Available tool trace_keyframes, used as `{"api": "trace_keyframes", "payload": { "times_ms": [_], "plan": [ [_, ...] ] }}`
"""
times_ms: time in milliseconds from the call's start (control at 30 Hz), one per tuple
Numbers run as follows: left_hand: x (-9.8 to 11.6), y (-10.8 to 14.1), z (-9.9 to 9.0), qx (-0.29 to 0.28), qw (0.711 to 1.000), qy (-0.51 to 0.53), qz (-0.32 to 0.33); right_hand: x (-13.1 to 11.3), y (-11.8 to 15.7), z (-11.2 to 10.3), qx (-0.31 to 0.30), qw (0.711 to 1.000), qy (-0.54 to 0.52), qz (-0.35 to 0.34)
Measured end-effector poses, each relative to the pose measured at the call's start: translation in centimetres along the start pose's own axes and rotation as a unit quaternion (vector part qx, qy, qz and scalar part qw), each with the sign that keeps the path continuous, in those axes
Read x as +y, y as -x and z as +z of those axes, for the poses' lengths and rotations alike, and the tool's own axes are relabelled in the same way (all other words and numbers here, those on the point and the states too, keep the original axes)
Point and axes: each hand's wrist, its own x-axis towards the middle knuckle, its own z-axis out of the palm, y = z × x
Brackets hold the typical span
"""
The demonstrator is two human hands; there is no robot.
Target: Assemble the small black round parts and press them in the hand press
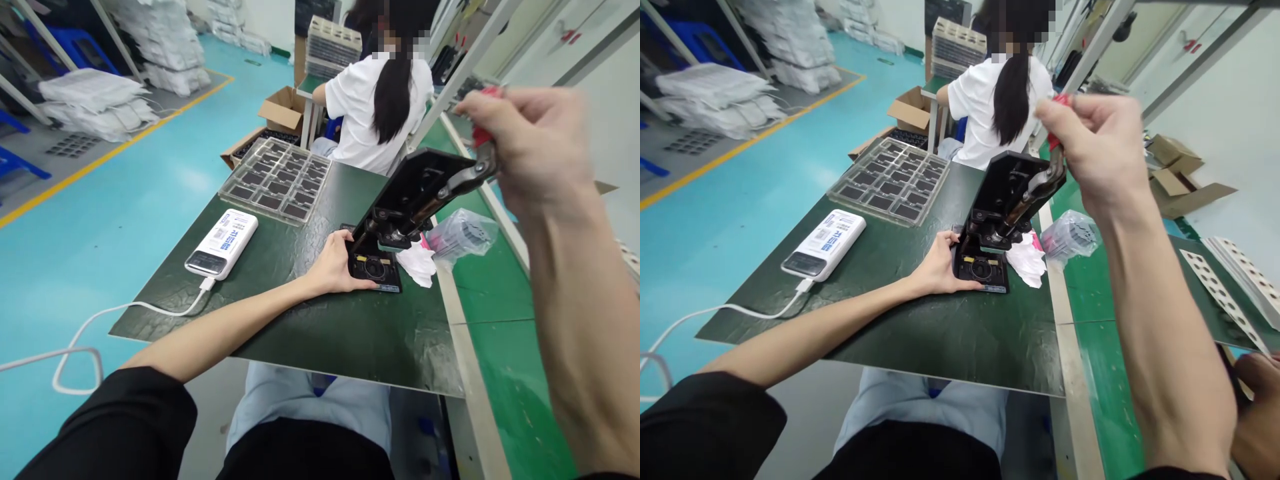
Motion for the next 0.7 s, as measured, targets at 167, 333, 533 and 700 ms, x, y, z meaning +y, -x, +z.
{"api": "trace_keyframes", "payload": {
  "times_ms": [167, 333, 533, 700],
  "plan": [
    [0.0, 0.0, 0.0, 0.006, 1.0, -0.012, -0.003, 0.2, 7.1, 1.4, 0.262, 0.921, 0.106, -0.268],
    [-0.1, -0.1, 0.0, 0.014, 1.0, -0.011, 0.0, 3.2, 11.1, 2.6, 0.312, 0.872, 0.218, -0.307],
    [-0.2, -0.1, 0.0, 0.017, 1.0, -0.016, -0.002, 5.4, 12.2, 3.5, 0.309, 0.846, 0.3, -0.315],
    [-0.3, -0.3, 0.0, 0.016, 1.0, -0.014, -0.003, 5.0, 12.2, 2.7, 0.298, 0.845, 0.257, -0.361]
  ]
}}
